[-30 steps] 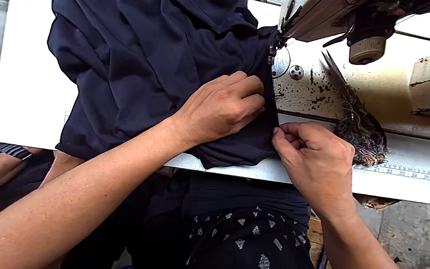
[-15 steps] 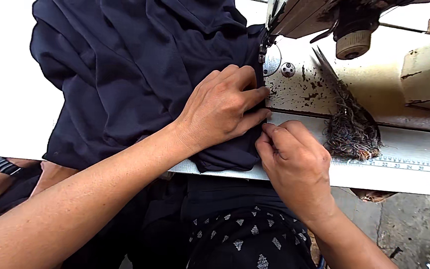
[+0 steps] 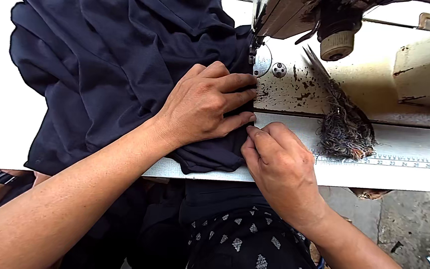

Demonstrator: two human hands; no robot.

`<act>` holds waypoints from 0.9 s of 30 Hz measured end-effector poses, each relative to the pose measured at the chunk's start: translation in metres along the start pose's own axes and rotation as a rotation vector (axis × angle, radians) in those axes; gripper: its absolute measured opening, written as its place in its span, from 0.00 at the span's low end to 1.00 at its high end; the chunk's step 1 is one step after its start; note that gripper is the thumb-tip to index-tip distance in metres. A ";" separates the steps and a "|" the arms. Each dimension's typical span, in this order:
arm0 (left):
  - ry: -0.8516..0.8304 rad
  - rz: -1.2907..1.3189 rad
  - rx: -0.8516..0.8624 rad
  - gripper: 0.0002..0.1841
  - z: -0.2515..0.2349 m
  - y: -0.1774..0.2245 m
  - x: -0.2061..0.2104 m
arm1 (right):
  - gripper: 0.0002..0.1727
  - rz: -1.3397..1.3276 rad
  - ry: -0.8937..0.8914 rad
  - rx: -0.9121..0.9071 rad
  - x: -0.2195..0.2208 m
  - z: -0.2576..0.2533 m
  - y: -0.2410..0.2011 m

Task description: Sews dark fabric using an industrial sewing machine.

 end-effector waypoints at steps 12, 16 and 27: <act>0.006 -0.003 0.011 0.25 0.002 -0.004 -0.001 | 0.09 -0.025 0.011 -0.004 0.001 0.001 0.000; -0.004 -0.002 0.004 0.26 -0.001 -0.010 0.000 | 0.09 -0.017 0.015 -0.017 0.002 -0.002 0.000; -0.023 -0.018 0.008 0.27 -0.016 -0.031 -0.002 | 0.09 -0.017 0.006 -0.011 0.009 -0.023 0.005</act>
Point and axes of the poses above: each hand's wrist, its own z-axis away from the middle knuckle, its own x-axis out of the palm, y = z × x, the point moved 8 cm from there along -z, towards the middle knuckle, and after that the axes turned 3 degrees about -z, right-handed, at the moved point
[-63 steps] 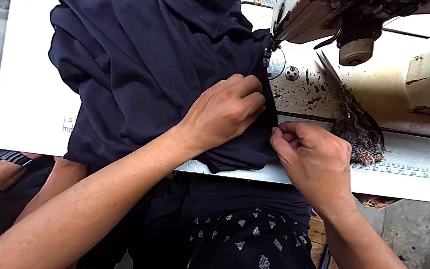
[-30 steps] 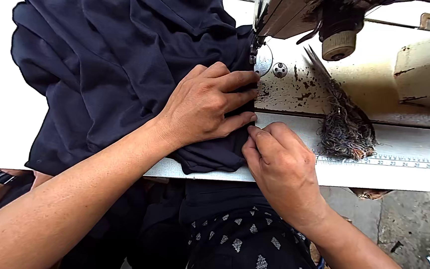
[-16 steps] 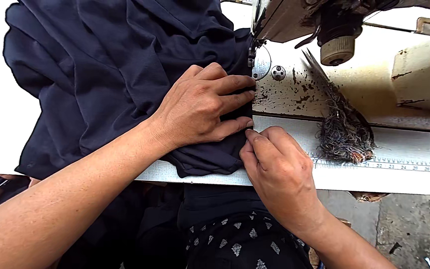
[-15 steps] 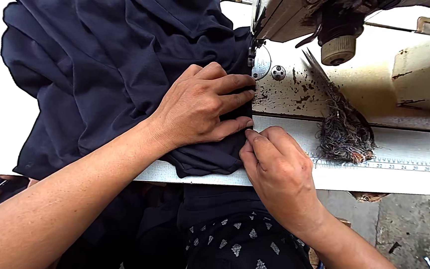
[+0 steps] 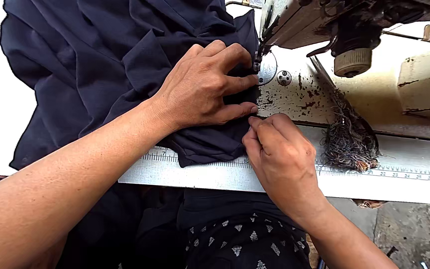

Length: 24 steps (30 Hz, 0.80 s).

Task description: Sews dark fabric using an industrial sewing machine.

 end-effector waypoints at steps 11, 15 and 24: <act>0.013 0.009 0.022 0.26 -0.002 -0.003 -0.002 | 0.09 -0.012 0.025 0.005 0.000 -0.001 0.001; 0.028 0.021 0.057 0.23 -0.004 -0.004 -0.003 | 0.09 -0.019 0.024 0.004 0.001 -0.005 0.002; 0.052 0.028 0.084 0.23 -0.011 -0.012 -0.005 | 0.09 -0.018 0.012 0.012 0.004 -0.015 0.005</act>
Point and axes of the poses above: each hand's wrist, its own z-axis away from the middle knuckle, its own x-axis out of the palm, y = z × x, the point moved 8 cm from there along -z, towards the middle knuckle, and after that the axes turned 3 degrees about -z, right-handed, at the moved point
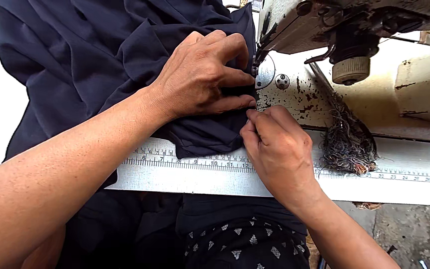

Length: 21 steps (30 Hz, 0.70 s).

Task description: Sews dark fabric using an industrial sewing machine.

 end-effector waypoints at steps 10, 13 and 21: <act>-0.044 0.005 -0.117 0.37 -0.011 -0.024 0.003 | 0.09 -0.021 -0.018 0.022 0.004 -0.014 0.004; -0.080 -0.010 -0.099 0.37 -0.017 -0.031 0.005 | 0.09 -0.024 -0.015 0.028 0.004 -0.020 0.005; -0.092 -0.015 -0.087 0.39 -0.024 -0.045 0.008 | 0.09 -0.049 -0.024 0.034 0.006 -0.032 0.010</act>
Point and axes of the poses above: each hand's wrist, its own z-axis away from the middle knuckle, its own x-axis out of the palm, y = z × x, the point moved 8 cm from there along -z, towards the middle knuckle, and after that the axes turned 3 degrees about -z, right-handed, at the moved point
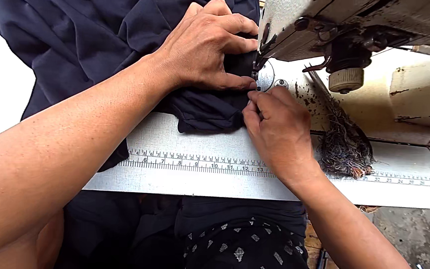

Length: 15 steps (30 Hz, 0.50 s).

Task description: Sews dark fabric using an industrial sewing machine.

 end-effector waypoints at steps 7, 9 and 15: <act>-0.052 0.016 0.034 0.40 -0.012 -0.004 -0.003 | 0.10 0.015 -0.033 0.025 0.000 -0.005 0.004; -0.154 -0.002 0.002 0.31 -0.011 0.000 -0.016 | 0.12 -0.014 -0.047 0.018 -0.003 -0.002 0.007; -0.339 0.038 -0.018 0.16 0.047 0.028 -0.040 | 0.15 -0.221 -0.063 -0.199 -0.017 -0.006 0.004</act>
Point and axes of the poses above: each hand's wrist, its own z-axis away from the middle knuckle, its own x-axis out of the palm, y = z × x, the point moved 8 cm from there along -z, towards the middle knuckle, and after that the axes turned 3 degrees about -z, right-handed, at the moved point
